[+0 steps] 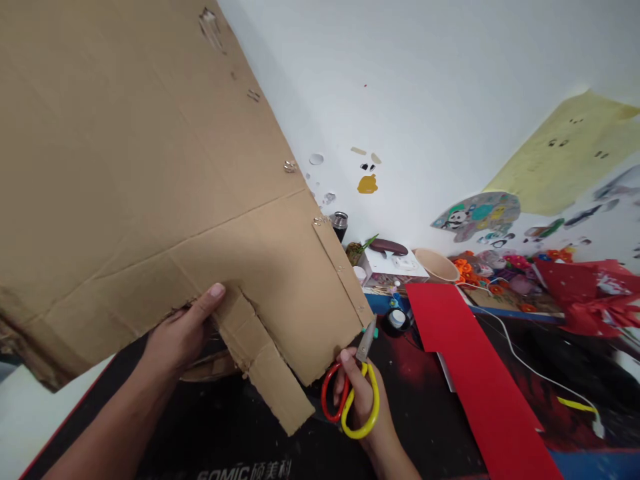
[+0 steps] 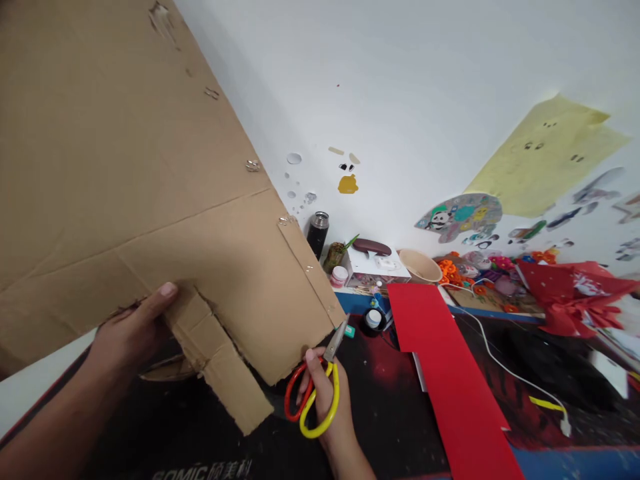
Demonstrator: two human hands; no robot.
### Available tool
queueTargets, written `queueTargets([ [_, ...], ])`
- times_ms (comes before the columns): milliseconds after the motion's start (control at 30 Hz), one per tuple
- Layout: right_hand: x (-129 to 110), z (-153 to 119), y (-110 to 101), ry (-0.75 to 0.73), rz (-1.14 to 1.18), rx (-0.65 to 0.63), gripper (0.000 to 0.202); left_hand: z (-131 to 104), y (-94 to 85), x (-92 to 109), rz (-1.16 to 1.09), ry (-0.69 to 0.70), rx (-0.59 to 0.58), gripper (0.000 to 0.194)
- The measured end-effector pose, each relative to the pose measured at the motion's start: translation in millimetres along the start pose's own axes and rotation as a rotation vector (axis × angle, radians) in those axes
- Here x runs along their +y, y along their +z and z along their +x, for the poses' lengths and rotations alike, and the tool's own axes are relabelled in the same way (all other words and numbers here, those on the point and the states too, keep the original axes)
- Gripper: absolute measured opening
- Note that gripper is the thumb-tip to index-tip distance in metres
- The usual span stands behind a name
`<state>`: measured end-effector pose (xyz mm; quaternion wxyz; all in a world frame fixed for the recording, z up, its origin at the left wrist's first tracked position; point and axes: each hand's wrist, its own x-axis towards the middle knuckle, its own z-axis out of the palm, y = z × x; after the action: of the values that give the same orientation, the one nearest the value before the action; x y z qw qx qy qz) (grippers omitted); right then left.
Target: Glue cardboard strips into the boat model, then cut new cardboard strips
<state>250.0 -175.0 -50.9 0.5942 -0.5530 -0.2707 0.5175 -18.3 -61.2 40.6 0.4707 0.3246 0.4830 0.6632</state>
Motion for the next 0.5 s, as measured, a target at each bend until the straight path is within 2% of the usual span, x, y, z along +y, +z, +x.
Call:
queueTargets([
  [100, -2, 0, -1, -0.014, -0.016, -0.014, 0.065, -2, 5.4, 8, -0.075, 0.005, 0.058, 0.082],
  [233, -6, -1, 2, 0.003, 0.026, -0.074, 0.075, -2, 11.5, 14, -0.196, 0.054, 0.041, 0.081],
  [367, -13, -4, 6, 0.011, 0.083, -0.116, 0.078, 2, 7.8, 6, -0.227, 0.068, 0.040, 0.070],
  [500, -19, -4, 9, -0.098, 0.147, -0.083, 0.070, 3, 7.1, -5, -0.186, 0.076, 0.039, 0.066],
])
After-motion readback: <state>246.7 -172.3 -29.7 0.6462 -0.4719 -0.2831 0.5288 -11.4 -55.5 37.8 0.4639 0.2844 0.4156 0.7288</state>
